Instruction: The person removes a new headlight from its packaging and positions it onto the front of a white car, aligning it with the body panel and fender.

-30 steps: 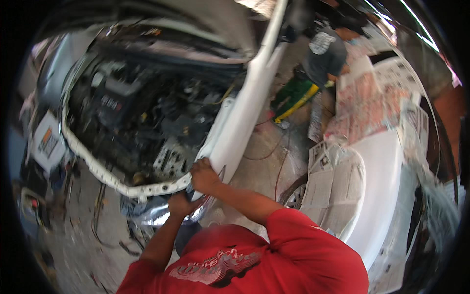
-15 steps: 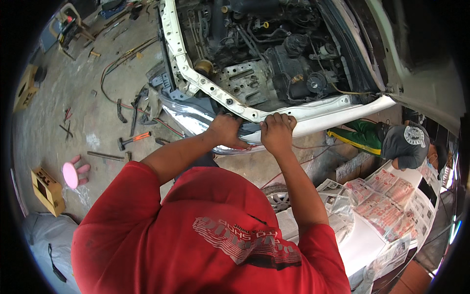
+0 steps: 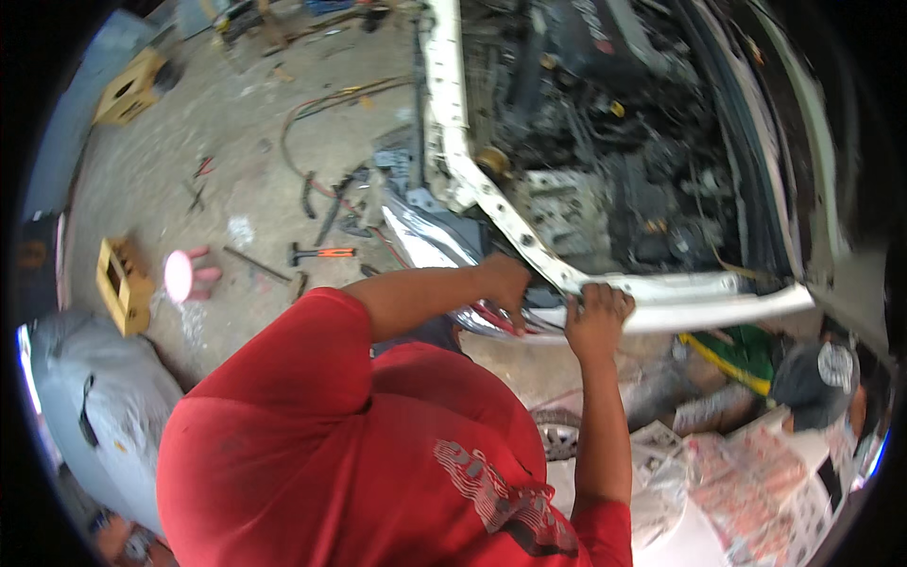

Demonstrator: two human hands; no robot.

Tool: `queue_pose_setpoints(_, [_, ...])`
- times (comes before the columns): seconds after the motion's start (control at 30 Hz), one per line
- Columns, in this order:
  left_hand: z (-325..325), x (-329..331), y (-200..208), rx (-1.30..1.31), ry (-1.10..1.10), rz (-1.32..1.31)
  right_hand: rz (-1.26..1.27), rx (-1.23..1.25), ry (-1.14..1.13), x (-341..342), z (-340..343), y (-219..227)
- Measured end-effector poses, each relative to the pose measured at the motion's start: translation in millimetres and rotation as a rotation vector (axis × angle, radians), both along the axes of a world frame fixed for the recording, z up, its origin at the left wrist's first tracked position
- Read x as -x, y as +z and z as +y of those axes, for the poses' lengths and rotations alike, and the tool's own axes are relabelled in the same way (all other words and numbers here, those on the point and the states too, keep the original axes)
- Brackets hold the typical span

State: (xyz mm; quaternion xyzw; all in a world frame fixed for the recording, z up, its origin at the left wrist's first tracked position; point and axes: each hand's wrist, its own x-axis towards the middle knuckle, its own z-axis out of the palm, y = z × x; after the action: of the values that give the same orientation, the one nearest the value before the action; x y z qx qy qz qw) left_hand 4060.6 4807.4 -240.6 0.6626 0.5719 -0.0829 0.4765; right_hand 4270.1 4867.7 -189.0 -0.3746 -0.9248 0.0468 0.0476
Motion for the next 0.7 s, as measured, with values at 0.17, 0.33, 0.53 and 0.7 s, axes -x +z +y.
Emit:
queue_pose_setpoints(0.17, [-22,3,2,-0.065,0.121,0.087,-0.028,-0.007,-0.022,1,-3,3])
queue_pose_setpoints(0.33, [-45,18,-12,-0.079,0.198,0.065,-0.025,-0.021,-0.002,4,-3,4])
queue_pose_setpoints(0.53, [-69,34,2,-0.048,0.258,0.085,0.000,-0.069,0.013,-6,2,-3])
queue_pose_setpoints(0.7, [-126,51,7,-0.037,0.352,0.123,-0.033,-0.068,0.020,-3,-3,-3])
